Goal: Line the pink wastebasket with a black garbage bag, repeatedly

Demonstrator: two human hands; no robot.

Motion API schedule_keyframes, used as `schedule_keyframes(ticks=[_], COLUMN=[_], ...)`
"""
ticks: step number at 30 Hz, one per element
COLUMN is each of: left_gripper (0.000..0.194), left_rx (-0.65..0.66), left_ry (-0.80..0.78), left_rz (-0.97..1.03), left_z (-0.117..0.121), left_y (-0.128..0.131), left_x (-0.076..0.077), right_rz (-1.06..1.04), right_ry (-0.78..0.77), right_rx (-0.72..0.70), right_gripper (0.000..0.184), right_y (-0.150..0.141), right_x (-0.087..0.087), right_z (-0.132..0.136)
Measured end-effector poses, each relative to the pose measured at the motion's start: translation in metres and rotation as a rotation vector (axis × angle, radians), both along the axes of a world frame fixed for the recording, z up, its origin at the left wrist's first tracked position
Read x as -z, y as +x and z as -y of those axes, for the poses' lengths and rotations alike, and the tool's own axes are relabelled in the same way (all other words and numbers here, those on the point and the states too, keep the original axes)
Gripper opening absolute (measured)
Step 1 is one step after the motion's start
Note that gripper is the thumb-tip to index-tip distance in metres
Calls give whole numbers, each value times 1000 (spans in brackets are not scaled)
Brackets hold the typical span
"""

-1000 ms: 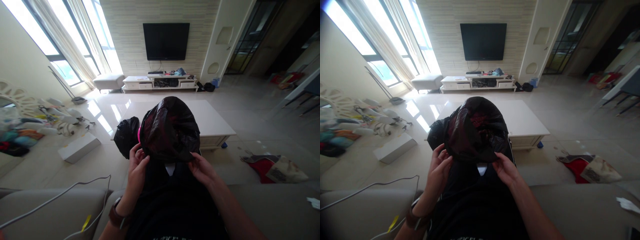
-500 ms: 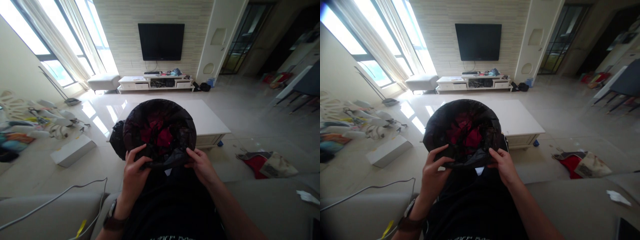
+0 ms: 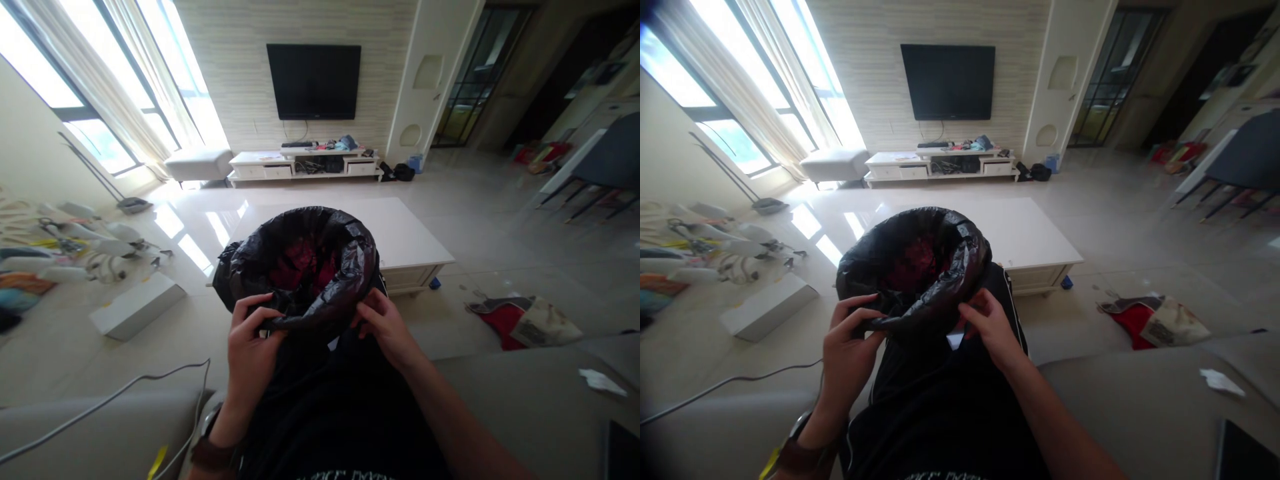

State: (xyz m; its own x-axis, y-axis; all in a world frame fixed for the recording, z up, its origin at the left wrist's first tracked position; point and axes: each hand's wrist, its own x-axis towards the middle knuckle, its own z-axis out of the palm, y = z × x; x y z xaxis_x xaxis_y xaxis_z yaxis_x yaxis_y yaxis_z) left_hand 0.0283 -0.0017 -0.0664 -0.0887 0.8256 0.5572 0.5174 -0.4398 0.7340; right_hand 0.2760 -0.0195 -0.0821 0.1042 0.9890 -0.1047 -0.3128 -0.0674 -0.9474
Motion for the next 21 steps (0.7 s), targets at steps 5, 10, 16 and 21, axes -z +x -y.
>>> schedule_keyframes(ticks=[5, 10, 16, 21], left_gripper=[4, 9, 7, 11], left_rx=[-29, -43, 18, 71], left_ry=[-4, -71, -98, -74], left_rz=[7, 105, 108, 64], left_z=[0, -7, -6, -5], left_y=[-2, -13, -17, -18], left_x=[0, 3, 5, 5], right_rz=[-37, -339, -672, -564], right_ry=[-62, -172, -169, -68], right_rx=[115, 49, -25, 95], right_gripper=[32, 26, 17, 32], right_y=[3, 9, 10, 20], right_x=[14, 27, 25, 23], right_z=[-8, -7, -6, -12])
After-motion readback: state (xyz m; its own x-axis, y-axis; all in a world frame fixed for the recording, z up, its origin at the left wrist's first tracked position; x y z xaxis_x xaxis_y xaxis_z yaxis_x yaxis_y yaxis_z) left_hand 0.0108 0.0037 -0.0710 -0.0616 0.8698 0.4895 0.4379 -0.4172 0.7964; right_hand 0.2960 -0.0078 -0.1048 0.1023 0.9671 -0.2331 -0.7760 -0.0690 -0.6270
